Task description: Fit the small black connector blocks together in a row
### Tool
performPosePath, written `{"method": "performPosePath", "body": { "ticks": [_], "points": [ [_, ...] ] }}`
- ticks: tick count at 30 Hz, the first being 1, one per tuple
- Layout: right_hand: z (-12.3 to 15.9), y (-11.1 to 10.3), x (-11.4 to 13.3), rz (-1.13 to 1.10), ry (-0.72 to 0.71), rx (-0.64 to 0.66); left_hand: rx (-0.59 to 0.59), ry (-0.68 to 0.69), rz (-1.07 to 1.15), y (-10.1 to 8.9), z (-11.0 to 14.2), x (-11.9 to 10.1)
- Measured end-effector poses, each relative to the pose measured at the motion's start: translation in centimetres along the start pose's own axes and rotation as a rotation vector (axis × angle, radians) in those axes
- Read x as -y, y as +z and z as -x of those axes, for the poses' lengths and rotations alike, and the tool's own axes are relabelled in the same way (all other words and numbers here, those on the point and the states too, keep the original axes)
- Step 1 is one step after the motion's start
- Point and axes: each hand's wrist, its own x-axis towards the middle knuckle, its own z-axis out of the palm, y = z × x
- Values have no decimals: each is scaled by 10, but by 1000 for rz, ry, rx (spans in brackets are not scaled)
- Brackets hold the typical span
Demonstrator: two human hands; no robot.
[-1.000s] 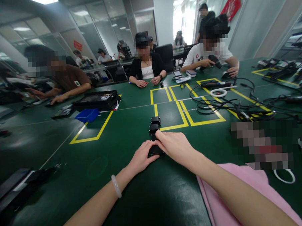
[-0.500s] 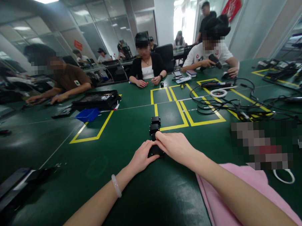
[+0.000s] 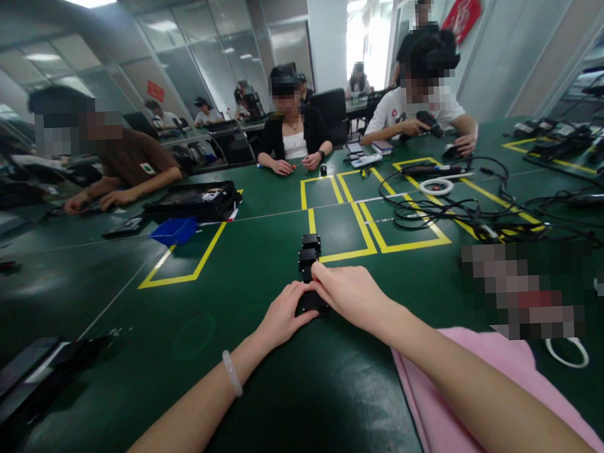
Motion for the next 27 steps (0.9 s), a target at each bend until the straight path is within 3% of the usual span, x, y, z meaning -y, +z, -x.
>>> {"method": "performPosePath", "body": {
  "ticks": [27],
  "points": [
    [1, -1, 4, -31, -1, -2, -7, 14, -14, 0, 0, 0]
  ]
}}
